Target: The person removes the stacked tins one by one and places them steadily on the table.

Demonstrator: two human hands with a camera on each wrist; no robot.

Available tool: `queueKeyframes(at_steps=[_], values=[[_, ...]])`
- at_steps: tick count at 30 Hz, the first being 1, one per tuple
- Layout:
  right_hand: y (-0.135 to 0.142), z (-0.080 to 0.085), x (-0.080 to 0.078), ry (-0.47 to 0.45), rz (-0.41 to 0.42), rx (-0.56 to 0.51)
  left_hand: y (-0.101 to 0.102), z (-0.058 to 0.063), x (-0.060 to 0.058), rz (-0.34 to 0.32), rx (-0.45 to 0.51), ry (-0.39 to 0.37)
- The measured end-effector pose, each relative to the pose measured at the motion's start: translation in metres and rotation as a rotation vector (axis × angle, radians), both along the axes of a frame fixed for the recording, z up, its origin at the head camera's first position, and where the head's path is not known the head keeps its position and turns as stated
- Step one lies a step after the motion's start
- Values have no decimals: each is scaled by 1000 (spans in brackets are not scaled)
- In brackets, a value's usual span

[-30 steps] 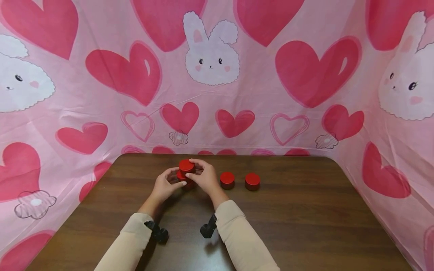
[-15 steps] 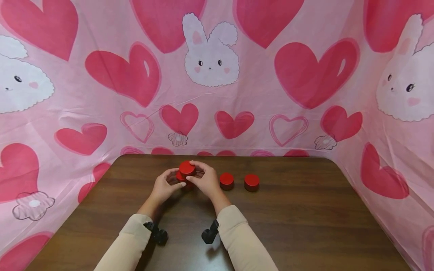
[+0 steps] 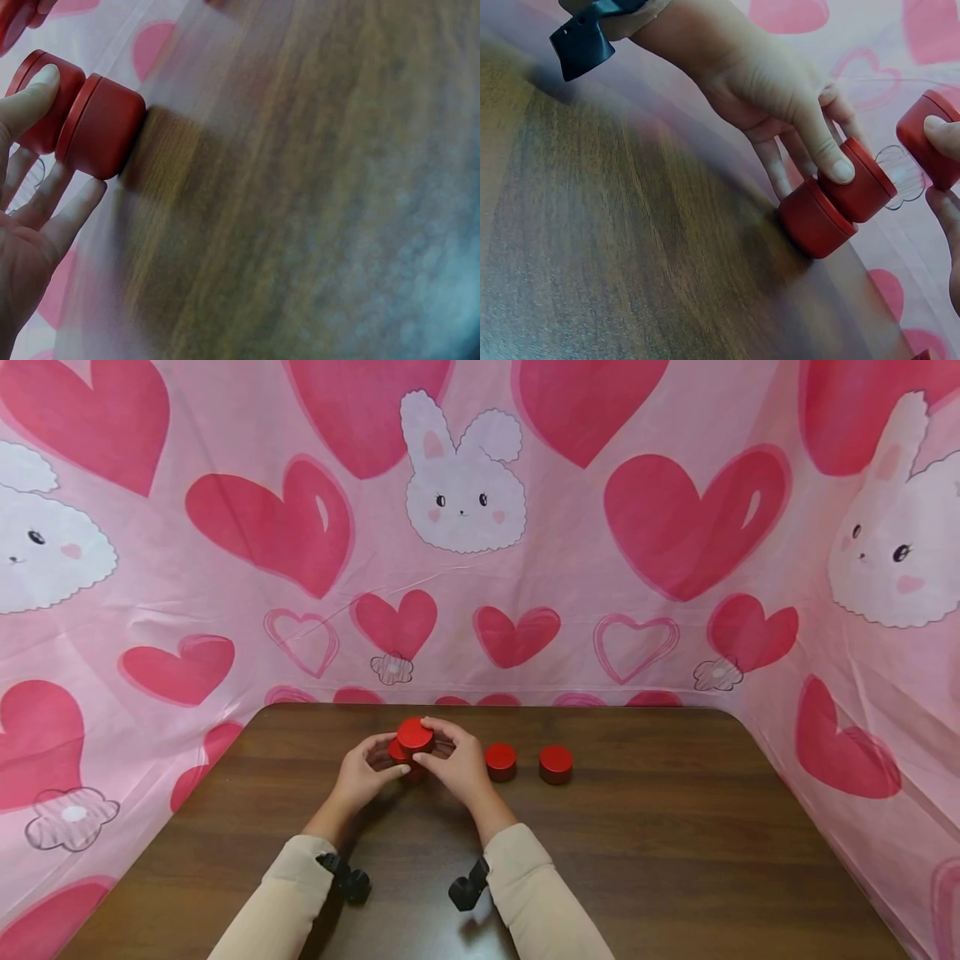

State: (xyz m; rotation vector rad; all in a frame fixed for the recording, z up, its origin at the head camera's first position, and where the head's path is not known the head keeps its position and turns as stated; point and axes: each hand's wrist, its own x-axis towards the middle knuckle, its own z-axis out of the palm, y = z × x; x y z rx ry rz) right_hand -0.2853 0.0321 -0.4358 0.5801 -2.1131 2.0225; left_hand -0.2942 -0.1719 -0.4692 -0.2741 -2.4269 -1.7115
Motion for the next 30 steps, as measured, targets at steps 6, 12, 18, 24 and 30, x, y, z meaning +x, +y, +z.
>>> queueKeyframes(at_steps=[6, 12, 18, 24, 30], values=[[3, 2, 5, 18, -6, -17, 0, 0, 0, 9, -15, -5], [6, 2, 9, 33, -2, -44, 0, -1, -1, 9, -5, -10], [11, 15, 23, 65, 7, -42, 0, -1, 0, 8, -6, -11], [16, 31, 40, 79, 9, -59, 0, 0, 0, 6, -12, -13], [20, 31, 44, 89, -19, -62, 0, 0, 0, 19, -18, -35]])
